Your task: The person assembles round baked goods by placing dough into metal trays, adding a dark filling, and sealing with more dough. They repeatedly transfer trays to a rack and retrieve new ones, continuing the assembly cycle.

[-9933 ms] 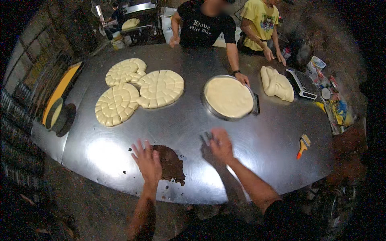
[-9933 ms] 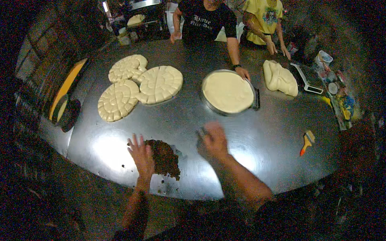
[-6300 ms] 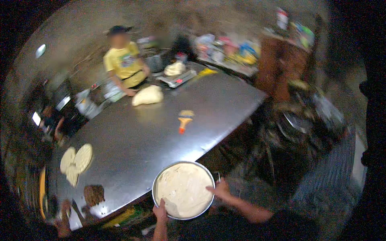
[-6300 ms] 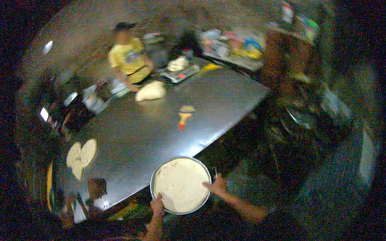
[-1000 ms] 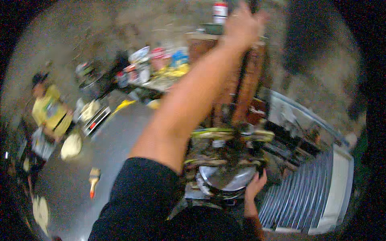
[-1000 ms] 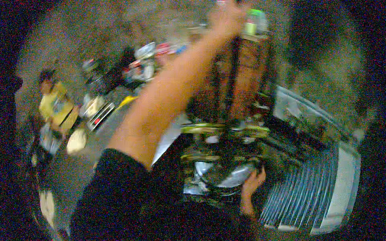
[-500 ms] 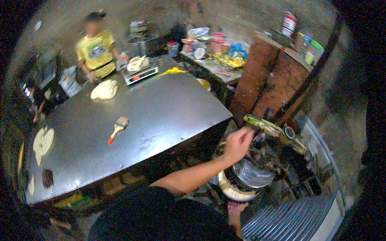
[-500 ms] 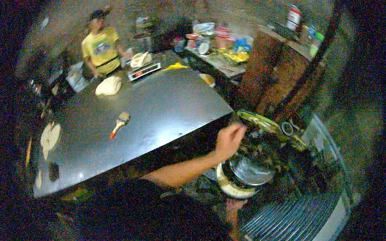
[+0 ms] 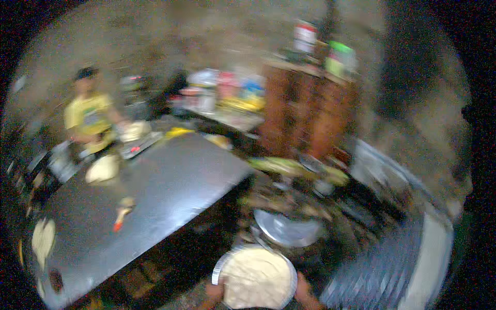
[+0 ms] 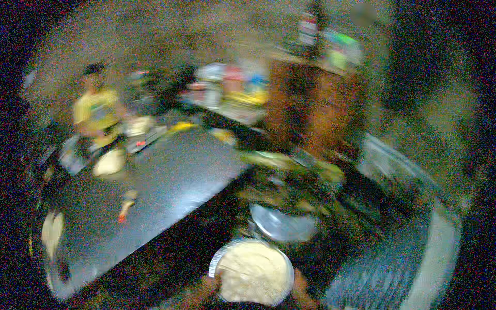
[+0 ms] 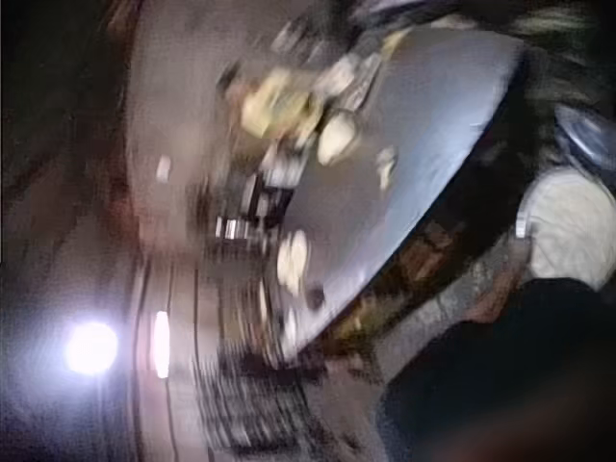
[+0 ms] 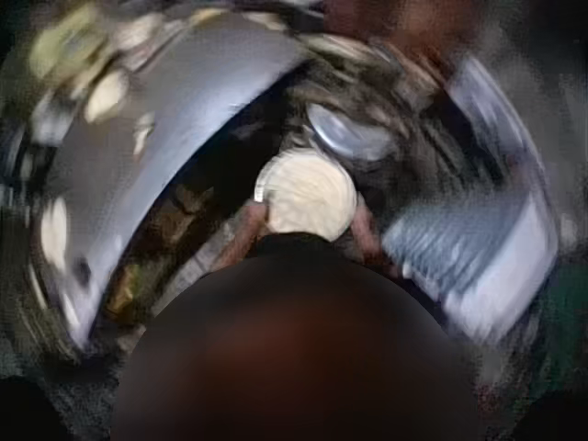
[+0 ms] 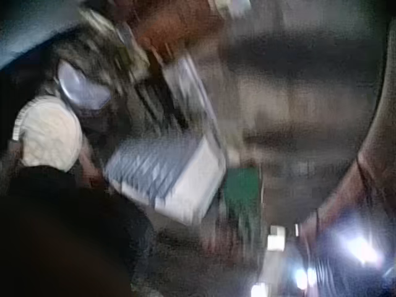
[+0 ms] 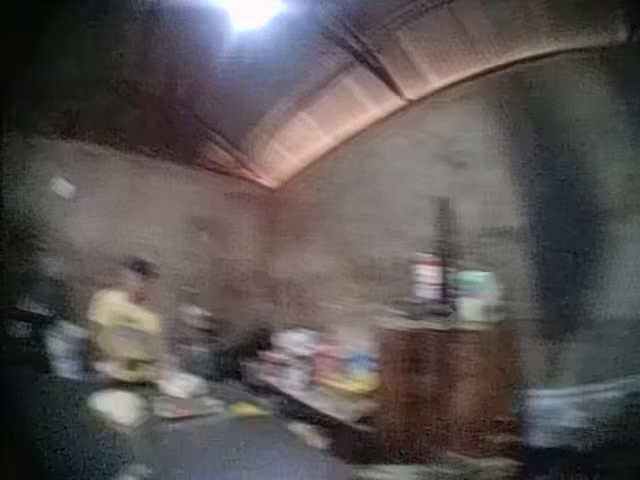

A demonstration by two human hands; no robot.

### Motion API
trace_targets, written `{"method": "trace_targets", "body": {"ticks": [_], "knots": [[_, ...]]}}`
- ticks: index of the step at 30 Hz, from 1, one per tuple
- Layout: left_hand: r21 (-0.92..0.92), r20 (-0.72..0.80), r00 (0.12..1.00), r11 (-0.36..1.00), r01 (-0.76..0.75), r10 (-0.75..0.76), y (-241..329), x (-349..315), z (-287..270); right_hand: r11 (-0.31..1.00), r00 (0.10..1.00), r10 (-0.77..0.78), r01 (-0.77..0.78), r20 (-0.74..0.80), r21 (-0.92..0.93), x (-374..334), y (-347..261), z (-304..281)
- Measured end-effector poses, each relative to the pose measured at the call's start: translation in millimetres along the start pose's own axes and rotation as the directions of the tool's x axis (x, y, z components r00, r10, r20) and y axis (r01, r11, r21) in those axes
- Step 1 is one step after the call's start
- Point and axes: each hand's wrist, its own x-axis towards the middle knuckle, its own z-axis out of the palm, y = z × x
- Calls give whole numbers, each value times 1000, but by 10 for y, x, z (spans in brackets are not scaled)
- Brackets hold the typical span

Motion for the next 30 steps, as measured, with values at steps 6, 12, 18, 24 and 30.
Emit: {"method": "trace_targets", "body": {"ticks": [6, 12, 18, 24, 30], "knots": [[58, -469, 883, 998, 34, -3, -57, -350, -932, 961, 930, -149, 217, 335, -174, -824, -309, 1238], [-404, -521, 851, 897, -179, -65, -618, -936, -2106, 892, 902, 10, 187, 432, -412, -2095, -100, 2159], [-644, -544, 818, 717, -267, -184, -464, -1234, -2686, 875, 643, -60, 402, 763, -270, -3050, -326, 2882], [-678, -614, 779, 590, -438, -128, -360, -1414, -2463, 819, 432, -92, 546, 897, -179, -3017, -585, 2914], [-584, -681, 726, 670, -458, -98, -363, -1466, -2532, 919, 369, -144, 394, 918, -14, -2813, -532, 2989]]}}
